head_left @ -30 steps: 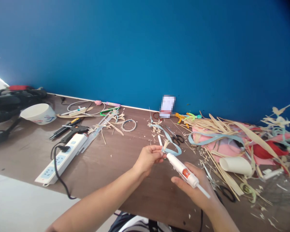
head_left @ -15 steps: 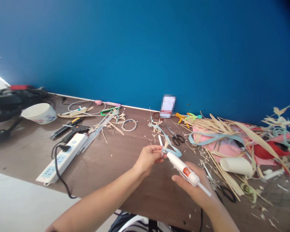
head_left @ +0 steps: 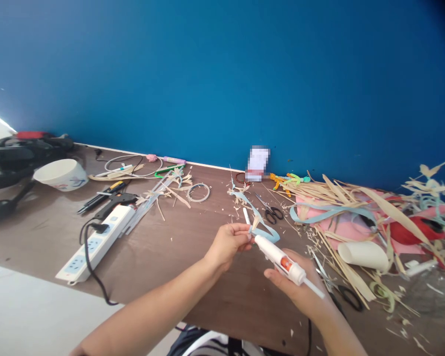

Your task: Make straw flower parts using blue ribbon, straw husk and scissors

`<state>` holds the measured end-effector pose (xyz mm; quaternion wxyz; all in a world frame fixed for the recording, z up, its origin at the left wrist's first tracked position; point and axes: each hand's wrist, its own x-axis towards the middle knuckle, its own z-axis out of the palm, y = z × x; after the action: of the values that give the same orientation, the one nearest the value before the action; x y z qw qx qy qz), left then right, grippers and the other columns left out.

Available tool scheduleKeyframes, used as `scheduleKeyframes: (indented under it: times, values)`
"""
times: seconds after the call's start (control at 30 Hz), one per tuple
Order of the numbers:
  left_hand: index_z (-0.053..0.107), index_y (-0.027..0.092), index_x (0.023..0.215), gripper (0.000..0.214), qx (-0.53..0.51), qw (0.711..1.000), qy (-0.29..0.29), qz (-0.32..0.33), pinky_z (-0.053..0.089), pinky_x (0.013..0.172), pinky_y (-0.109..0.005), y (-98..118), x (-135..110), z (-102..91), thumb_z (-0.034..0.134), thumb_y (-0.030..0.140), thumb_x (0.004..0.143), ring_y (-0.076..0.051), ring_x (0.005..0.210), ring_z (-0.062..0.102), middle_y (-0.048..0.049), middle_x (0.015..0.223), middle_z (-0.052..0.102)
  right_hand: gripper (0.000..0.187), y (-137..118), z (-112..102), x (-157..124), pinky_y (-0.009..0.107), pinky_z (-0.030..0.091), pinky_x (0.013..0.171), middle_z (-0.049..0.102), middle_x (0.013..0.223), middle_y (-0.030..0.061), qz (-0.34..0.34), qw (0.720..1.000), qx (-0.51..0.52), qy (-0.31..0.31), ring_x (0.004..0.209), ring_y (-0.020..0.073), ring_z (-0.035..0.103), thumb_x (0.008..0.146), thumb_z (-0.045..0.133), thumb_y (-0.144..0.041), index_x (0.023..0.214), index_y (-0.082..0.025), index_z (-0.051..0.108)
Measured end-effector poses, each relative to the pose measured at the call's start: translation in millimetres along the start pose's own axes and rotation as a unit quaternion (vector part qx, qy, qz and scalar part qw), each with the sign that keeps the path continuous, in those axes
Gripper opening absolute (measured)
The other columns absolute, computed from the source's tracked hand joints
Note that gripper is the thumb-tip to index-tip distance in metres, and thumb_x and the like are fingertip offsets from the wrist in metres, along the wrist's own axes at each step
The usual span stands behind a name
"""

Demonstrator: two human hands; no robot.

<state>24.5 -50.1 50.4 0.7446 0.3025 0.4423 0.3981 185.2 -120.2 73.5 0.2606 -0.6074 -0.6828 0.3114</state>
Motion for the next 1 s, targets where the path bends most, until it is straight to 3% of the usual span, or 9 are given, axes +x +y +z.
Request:
scheduleKeyframes:
  times: [0.13, 0.3, 0.43, 0.57, 0.8, 1.0]
  values:
    - [0.064, 0.009, 0.077, 0.023, -0.002, 1.000, 0.001, -0.001, 0.045, 0.055, -0.020, -1.3, 0.7, -0.4, 0.068, 0.014, 0.055, -0.012, 0.060, 0.060, -0.0070, 0.069, 0.066, 0.027, -1.4, 0.3, 0.4, 0.022, 0.035, 0.047, 0.041, 0.055, -0.0035, 0.001, 1.000, 0.001, -0.001, 0.051, 0.0108, 0.039, 0.073, 0.054, -0.043, 0.064, -0.018, 0.047]
    - [0.063, 0.008, 0.080, 0.025, 0.000, 1.000, -0.009, 0.008, 0.044, 0.055, -0.020, -3.1, 1.8, -1.4, 0.068, 0.013, 0.056, -0.011, 0.058, 0.059, -0.0074, 0.069, 0.066, 0.023, -4.0, -1.1, 1.2, 0.022, 0.035, 0.047, 0.044, 0.056, -0.0036, 0.005, 1.000, 0.014, 0.000, 0.051, 0.0111, 0.040, 0.071, 0.056, -0.039, 0.076, -0.017, 0.055]
    - [0.063, 0.008, 0.079, 0.024, 0.003, 1.000, -0.008, 0.001, 0.044, 0.055, -0.019, -1.8, 0.9, -1.3, 0.068, 0.014, 0.056, -0.013, 0.064, 0.061, -0.0087, 0.071, 0.066, 0.024, -3.1, -0.6, 1.1, 0.022, 0.034, 0.046, 0.040, 0.054, -0.0045, 0.014, 0.999, 0.026, 0.013, 0.050, 0.0102, 0.038, 0.071, 0.056, -0.040, 0.065, -0.017, 0.049]
    - [0.063, 0.008, 0.079, 0.024, -0.002, 1.000, -0.004, 0.001, 0.044, 0.054, -0.019, -0.2, 0.0, -0.9, 0.068, 0.014, 0.056, -0.011, 0.059, 0.060, -0.0078, 0.069, 0.066, 0.025, 0.1, 1.9, 0.8, 0.022, 0.035, 0.047, 0.042, 0.055, -0.0042, 0.007, 1.000, 0.022, 0.018, 0.050, 0.0109, 0.039, 0.071, 0.056, -0.042, 0.069, -0.018, 0.051]
    - [0.063, 0.009, 0.078, 0.023, -0.004, 1.000, -0.006, -0.002, 0.045, 0.055, -0.019, -1.2, 0.0, -0.4, 0.068, 0.013, 0.056, -0.014, 0.064, 0.062, -0.0082, 0.070, 0.066, 0.029, -2.4, -0.2, 1.7, 0.022, 0.034, 0.046, 0.039, 0.053, -0.0047, 0.013, 1.000, 0.017, 0.017, 0.049, 0.0100, 0.038, 0.072, 0.055, -0.042, 0.059, -0.019, 0.042]
    - [0.063, 0.008, 0.078, 0.024, -0.003, 1.000, -0.010, 0.004, 0.044, 0.055, -0.020, -3.6, 2.1, -2.6, 0.069, 0.014, 0.056, -0.011, 0.058, 0.059, -0.0074, 0.068, 0.066, 0.025, 1.9, 3.6, 0.4, 0.022, 0.035, 0.047, 0.042, 0.055, -0.0043, 0.004, 0.999, 0.035, 0.016, 0.051, 0.0109, 0.039, 0.072, 0.055, -0.042, 0.073, -0.018, 0.052]
